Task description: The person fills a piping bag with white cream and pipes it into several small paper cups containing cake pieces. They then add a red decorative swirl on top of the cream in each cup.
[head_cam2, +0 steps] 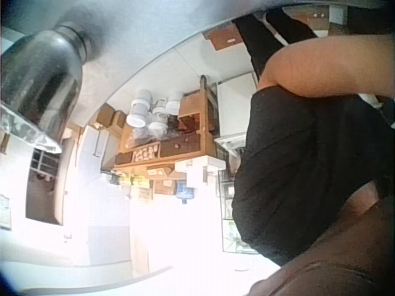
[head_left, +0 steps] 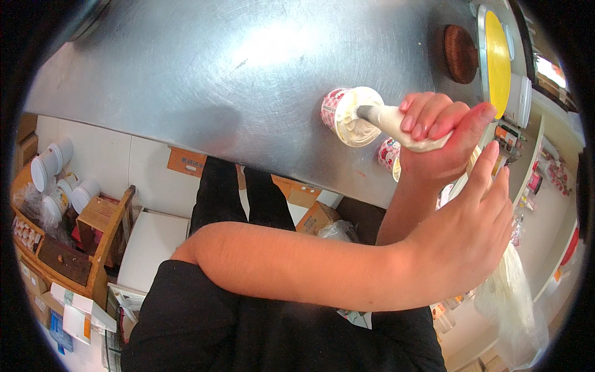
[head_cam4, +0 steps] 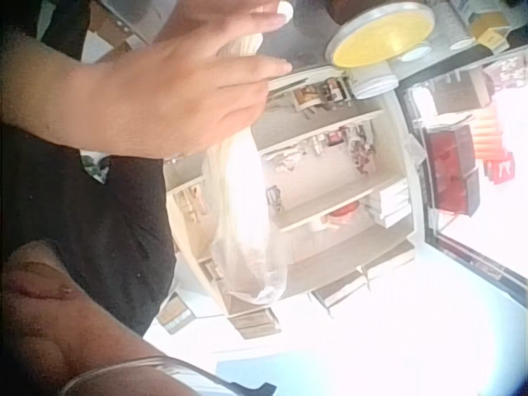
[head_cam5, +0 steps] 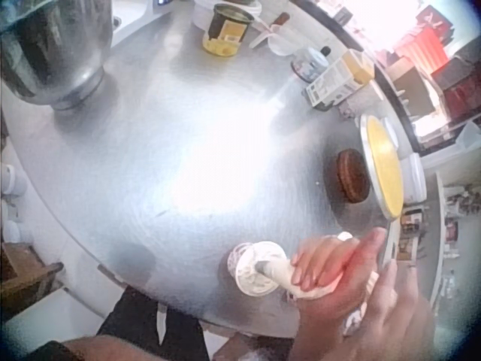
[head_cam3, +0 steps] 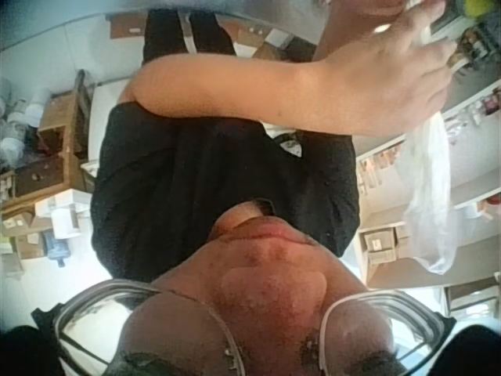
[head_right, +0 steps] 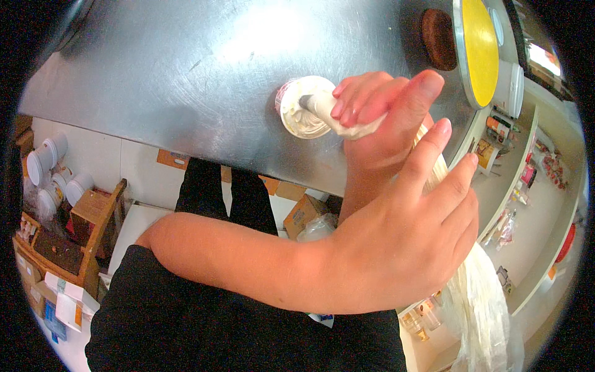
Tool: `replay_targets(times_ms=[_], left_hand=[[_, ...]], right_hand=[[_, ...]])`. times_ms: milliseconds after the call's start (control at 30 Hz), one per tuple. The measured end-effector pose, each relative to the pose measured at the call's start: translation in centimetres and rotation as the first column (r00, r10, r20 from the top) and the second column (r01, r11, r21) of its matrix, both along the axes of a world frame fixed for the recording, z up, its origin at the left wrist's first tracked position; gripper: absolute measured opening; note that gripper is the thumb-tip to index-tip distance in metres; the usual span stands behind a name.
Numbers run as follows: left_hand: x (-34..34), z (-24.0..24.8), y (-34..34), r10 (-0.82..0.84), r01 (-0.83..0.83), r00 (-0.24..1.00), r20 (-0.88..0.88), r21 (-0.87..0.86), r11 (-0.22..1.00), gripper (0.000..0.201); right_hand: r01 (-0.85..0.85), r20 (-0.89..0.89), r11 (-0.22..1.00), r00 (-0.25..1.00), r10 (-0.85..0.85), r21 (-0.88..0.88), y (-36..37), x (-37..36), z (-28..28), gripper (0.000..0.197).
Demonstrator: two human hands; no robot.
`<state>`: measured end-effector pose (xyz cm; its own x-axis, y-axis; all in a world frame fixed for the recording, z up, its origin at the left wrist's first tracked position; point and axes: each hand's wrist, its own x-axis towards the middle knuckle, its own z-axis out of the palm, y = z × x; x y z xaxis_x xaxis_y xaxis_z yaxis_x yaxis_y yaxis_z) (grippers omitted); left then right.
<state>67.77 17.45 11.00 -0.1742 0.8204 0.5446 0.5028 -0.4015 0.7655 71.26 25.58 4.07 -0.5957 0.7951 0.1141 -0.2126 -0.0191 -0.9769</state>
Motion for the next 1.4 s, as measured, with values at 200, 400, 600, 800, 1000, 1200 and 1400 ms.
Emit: replay_targets(times_ms=[200,400,600,800,1000,1200,1400], left_hand=[[0.2,0.5,-0.6,-0.018,0.016,0.999,0.038,0.052,0.999,0.029],[-0.4,0.2,0.1,0.005,-0.005,1.000,0.026,0.024,1.000,0.030],[-0.6,-0.3,0.6,0.055,-0.055,0.998,-0.012,-0.004,0.998,0.031],[-0.8,-0.2,0.2,0.004,-0.004,1.000,-0.011,-0.017,1.000,0.032],[-0.6,0.1,-0.4,-0.018,0.018,1.000,0.005,-0.006,1.000,0.031],[-0.1,0.7,-0.8,-0.019,0.015,0.998,0.063,0.056,0.998,0.030],[-0.4,0.5,-0.4,0.034,-0.036,0.999,0.041,0.042,0.998,0.028]], right_hand=[[0.047,-0.057,0.992,0.998,-0.040,0.115,-0.2,0.4,1.1,0.061],[0.253,0.033,0.951,0.964,-0.263,0.175,0.5,-1.4,0.8,0.059],[0.333,0.131,0.915,0.921,-0.368,0.226,-0.1,-3.1,0.5,0.058],[0.158,0.071,0.983,0.984,-0.165,0.093,0.4,-1.2,0.0,0.058],[0.023,0.032,1.000,0.999,-0.023,-0.004,-0.4,-0.6,0.3,0.061],[-0.027,-0.032,0.998,0.999,0.028,0.049,-0.5,0.5,1.3,0.060],[0.116,0.005,0.978,0.993,-0.119,0.173,0.0,-1.5,0.9,0.058]])
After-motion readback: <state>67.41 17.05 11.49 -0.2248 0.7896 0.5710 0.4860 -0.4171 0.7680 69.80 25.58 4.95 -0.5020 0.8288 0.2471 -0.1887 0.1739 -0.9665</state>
